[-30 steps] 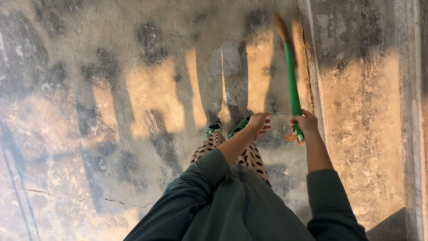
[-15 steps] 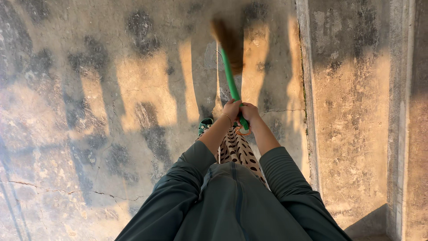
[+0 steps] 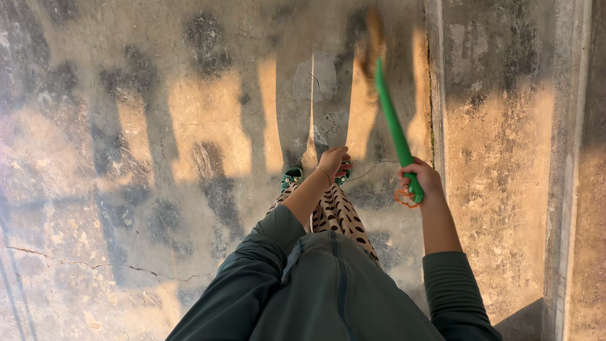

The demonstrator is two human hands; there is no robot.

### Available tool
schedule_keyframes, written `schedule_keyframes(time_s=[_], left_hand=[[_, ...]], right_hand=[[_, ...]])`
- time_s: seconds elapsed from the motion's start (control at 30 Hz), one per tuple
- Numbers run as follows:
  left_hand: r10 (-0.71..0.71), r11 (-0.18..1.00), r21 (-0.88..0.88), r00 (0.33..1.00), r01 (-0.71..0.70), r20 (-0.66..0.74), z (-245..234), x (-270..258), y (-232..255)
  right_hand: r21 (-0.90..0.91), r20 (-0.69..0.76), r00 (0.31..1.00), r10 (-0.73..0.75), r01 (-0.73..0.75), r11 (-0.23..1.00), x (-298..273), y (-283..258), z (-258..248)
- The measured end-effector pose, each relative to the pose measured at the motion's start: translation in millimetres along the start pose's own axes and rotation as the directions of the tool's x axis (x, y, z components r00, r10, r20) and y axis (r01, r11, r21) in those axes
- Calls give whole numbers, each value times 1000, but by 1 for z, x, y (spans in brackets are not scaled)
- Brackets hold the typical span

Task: The person sweeps a concrete floor using a broom, gathering dirt and debris into a pile and then sweeping it toward a blue dustpan.

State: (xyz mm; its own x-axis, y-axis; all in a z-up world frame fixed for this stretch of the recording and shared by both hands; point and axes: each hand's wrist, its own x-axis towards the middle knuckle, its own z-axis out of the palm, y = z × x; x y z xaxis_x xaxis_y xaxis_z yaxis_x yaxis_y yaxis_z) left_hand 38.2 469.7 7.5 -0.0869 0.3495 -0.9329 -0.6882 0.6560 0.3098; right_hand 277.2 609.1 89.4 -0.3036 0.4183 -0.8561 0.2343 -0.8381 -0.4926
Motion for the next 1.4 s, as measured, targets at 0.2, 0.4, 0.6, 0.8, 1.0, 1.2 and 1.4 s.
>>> schedule_keyframes(time_s=[0.2, 0.4, 0.6, 0.8, 1.0, 1.2, 1.4], left_hand=[[-20, 997, -78, 997, 15, -74, -30, -7, -13], [5, 998, -69, 993, -14, -122, -54, 10, -31], [-49, 979, -204, 966, -4, -253, -97, 13, -47], [-59, 977, -215, 956, -4, -289, -113, -8, -28], [-28, 987, -162, 987, 1, -161, -90, -3, -23], [-56, 984, -174, 998, 51, -22, -55, 11, -27], [-34, 993, -114, 999, 34, 10, -40, 7, 17]], right_hand=[[-196, -329, 941, -72, 7, 981, 31, 2, -10], [-278, -253, 967, 3, -75, 958, 45, 61, 110], [-332, 211, 937, 277, -197, 922, 26, 93, 191], [-35, 575, 710, 406, -475, 879, 48, 75, 196], [130, 597, 739, 314, -475, 871, 16, 44, 133], [-135, 178, 979, 98, -74, 988, -2, -1, 60], [-190, -121, 989, -82, 58, 980, 86, -59, -6]])
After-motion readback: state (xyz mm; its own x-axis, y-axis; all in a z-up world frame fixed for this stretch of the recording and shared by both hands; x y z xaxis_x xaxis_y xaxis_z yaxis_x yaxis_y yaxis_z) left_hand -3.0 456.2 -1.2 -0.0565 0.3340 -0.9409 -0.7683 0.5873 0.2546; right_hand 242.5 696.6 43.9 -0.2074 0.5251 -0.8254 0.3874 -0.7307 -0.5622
